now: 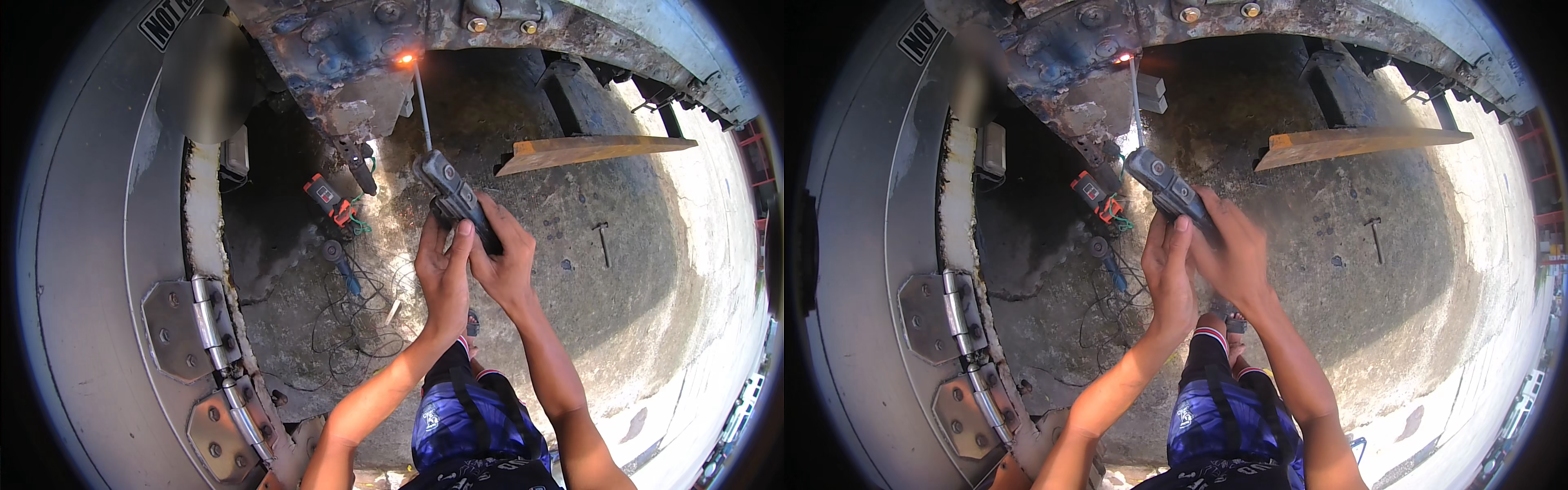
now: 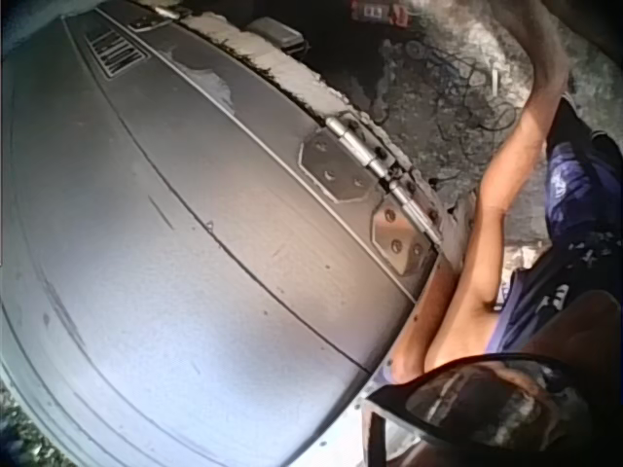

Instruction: The person welds a metal frame using a handheld welding torch, then uses a hammer to tap the welded area. The person handles a wooden plank and a metal rod during the process.

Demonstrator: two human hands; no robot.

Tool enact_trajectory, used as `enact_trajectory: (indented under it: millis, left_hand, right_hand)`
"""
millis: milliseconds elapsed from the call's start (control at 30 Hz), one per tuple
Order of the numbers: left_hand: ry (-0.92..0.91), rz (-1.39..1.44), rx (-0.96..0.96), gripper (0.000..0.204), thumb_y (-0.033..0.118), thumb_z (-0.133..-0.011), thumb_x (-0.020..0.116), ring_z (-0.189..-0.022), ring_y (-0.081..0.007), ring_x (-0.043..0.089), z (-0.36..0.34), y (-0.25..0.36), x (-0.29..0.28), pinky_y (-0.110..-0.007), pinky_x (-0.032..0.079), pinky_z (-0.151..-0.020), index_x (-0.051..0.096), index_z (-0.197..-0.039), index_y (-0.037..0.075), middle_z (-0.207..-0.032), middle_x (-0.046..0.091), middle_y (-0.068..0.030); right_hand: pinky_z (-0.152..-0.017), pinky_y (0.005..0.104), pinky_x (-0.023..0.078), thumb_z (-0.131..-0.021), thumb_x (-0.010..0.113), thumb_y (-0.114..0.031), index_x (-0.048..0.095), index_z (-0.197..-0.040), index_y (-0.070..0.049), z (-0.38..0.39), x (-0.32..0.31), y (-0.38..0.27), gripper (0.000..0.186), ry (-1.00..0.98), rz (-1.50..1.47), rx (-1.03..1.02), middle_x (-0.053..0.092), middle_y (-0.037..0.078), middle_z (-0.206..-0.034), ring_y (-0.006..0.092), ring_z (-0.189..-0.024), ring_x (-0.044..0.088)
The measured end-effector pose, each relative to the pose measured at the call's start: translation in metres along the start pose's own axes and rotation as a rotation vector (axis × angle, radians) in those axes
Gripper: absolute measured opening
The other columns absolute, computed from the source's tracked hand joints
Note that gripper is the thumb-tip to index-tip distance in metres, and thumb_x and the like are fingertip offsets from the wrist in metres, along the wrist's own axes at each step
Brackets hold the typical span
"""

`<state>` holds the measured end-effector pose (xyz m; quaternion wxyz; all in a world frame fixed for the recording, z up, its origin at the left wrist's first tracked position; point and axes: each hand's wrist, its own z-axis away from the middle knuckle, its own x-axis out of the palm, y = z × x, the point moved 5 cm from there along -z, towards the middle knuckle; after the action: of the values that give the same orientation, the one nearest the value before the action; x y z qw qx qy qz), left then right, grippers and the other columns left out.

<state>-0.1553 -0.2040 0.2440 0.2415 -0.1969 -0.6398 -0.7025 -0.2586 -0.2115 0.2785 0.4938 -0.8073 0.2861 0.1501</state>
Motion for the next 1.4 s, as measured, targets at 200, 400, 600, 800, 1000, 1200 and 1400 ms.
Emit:
enact_trajectory:
  millis: [200, 400, 600, 800, 1000, 1200, 1400]
  left_hand:
    - [-0.004, 0.020, 0.014, 0.050, 0.026, -0.105, 0.063, -0.125, -0.0119, 0.054, -0.003, 0.001, 0.002, -0.029, 0.039, -0.108, 0.050, -0.144, -0.003, -0.134, 0.061, -0.0069]
    - [0.015, 0.024, -0.019, 0.047, 0.027, -0.105, 0.063, -0.122, -0.0102, 0.056, -0.004, -0.002, 0.001, -0.029, 0.040, -0.106, 0.052, -0.142, 0.000, -0.132, 0.063, -0.0048]
    - [0.035, 0.030, -0.016, 0.044, 0.027, -0.105, 0.064, -0.120, -0.0096, 0.057, -0.004, -0.002, 0.001, -0.028, 0.041, -0.104, 0.054, -0.140, 0.001, -0.130, 0.064, -0.0037]
    - [0.026, 0.024, -0.006, 0.043, 0.028, -0.105, 0.064, -0.119, -0.0096, 0.057, -0.005, -0.002, 0.001, -0.029, 0.041, -0.104, 0.056, -0.138, 0.002, -0.128, 0.064, -0.0030]
    - [0.026, 0.008, -0.027, 0.042, 0.029, -0.104, 0.064, -0.117, -0.0092, 0.056, -0.005, 0.001, 0.002, -0.029, 0.041, -0.104, 0.057, -0.136, 0.002, -0.126, 0.064, -0.0020]
    - [0.046, 0.021, -0.027, 0.041, 0.029, -0.104, 0.064, -0.117, -0.0090, 0.056, -0.005, 0.001, 0.003, -0.029, 0.040, -0.103, 0.057, -0.136, 0.003, -0.124, 0.063, -0.0011]
    - [0.024, -0.028, -0.035, 0.043, 0.025, -0.105, 0.064, -0.119, -0.0103, 0.057, -0.004, -0.005, 0.000, -0.030, 0.041, -0.105, 0.055, -0.139, 0.001, -0.129, 0.064, -0.0039]
  right_hand:
    - [-0.069, 0.0395, 0.055, -0.083, 0.077, -0.010, 0.065, -0.128, -0.001, -0.002, 0.001, 0.002, 0.047, 0.058, 0.015, -0.084, 0.070, 0.017, -0.095, 0.0353, -0.081, 0.069]
    - [-0.070, 0.0396, 0.055, -0.082, 0.076, -0.008, 0.065, -0.129, -0.003, -0.004, 0.001, 0.003, 0.049, 0.023, 0.013, -0.040, 0.070, 0.018, -0.098, 0.0367, -0.083, 0.069]
    - [-0.072, 0.0396, 0.056, -0.082, 0.076, -0.007, 0.064, -0.131, -0.004, -0.003, 0.001, 0.004, 0.051, 0.033, 0.003, -0.057, 0.070, 0.017, -0.100, 0.0371, -0.085, 0.070]
    - [-0.072, 0.0395, 0.056, -0.082, 0.076, -0.006, 0.064, -0.132, -0.004, -0.004, 0.002, 0.005, 0.051, 0.032, -0.012, -0.055, 0.070, 0.017, -0.101, 0.0364, -0.085, 0.070]
    - [-0.073, 0.0383, 0.056, -0.082, 0.076, -0.005, 0.063, -0.133, -0.005, -0.006, 0.002, 0.004, 0.052, 0.027, -0.012, -0.060, 0.070, 0.017, -0.101, 0.0347, -0.087, 0.070]
    - [-0.073, 0.0377, 0.056, -0.082, 0.075, -0.004, 0.063, -0.133, -0.005, -0.006, 0.002, 0.004, 0.052, 0.017, -0.024, -0.048, 0.070, 0.016, -0.101, 0.0335, -0.086, 0.071]
    - [-0.077, 0.0391, 0.056, -0.085, 0.074, -0.006, 0.062, -0.131, -0.001, 0.003, 0.004, 0.003, 0.047, 0.069, -0.013, 0.010, 0.071, 0.018, -0.107, 0.0353, -0.090, 0.071]
